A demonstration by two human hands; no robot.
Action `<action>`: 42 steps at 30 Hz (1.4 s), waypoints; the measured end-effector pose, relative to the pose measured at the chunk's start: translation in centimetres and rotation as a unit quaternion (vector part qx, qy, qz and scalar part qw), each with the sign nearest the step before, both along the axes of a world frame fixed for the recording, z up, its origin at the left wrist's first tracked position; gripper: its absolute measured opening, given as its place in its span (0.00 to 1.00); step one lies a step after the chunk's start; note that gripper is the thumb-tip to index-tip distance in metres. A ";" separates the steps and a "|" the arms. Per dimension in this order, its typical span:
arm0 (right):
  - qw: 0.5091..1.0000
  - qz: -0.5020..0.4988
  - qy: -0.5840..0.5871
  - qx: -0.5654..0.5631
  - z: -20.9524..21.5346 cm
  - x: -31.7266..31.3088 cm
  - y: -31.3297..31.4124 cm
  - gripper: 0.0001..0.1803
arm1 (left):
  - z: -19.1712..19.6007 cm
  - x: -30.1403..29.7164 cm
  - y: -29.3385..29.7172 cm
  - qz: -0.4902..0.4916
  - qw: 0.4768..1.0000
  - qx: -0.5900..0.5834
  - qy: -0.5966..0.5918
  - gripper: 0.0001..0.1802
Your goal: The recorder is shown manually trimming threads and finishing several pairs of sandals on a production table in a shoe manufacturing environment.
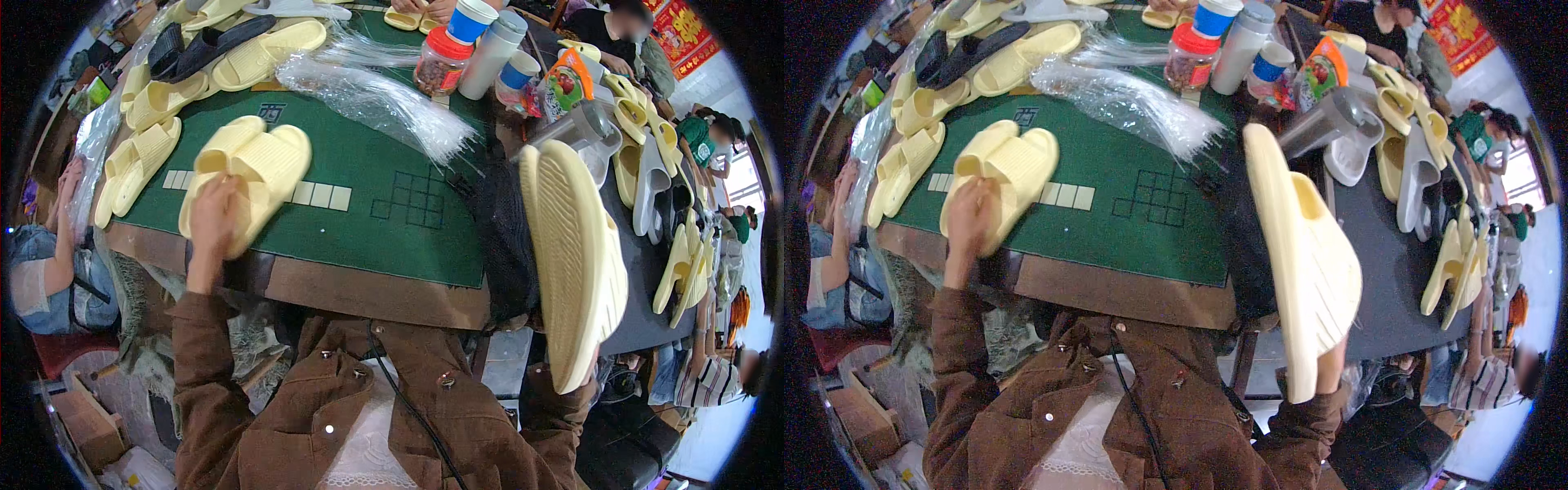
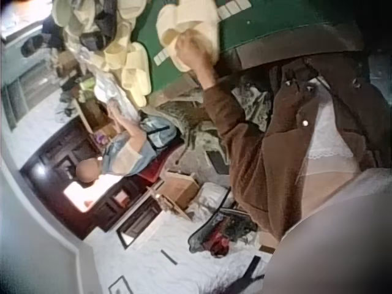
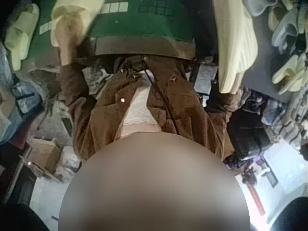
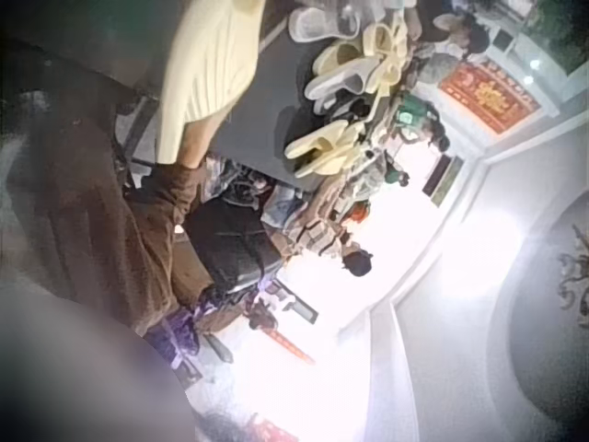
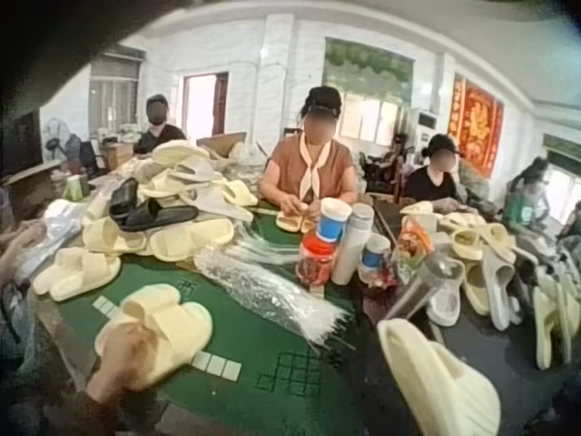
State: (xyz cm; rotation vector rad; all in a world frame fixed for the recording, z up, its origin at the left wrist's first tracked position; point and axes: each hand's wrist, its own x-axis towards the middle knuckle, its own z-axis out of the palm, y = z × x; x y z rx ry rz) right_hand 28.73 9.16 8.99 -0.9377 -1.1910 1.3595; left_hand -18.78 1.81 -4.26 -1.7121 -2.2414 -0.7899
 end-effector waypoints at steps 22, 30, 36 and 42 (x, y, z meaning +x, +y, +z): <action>0.971 0.186 0.036 -0.146 -11.0 -9.9 0.3 0.24 | 3.8 5.8 0.8 -0.049 0.997 0.032 -0.046 0.19; 0.982 0.162 0.075 -0.059 -3.8 -8.1 1.9 0.17 | 2.1 14.5 3.0 -0.132 0.978 -0.026 -0.160 0.33; 0.806 0.221 0.505 0.217 8.4 -3.2 2.8 0.20 | 2.6 17.2 2.3 -0.161 0.965 -0.051 -0.202 0.37; 0.969 0.044 0.192 0.147 2.6 -4.9 4.8 0.15 | 2.8 18.4 1.7 -0.169 0.971 -0.071 -0.152 0.39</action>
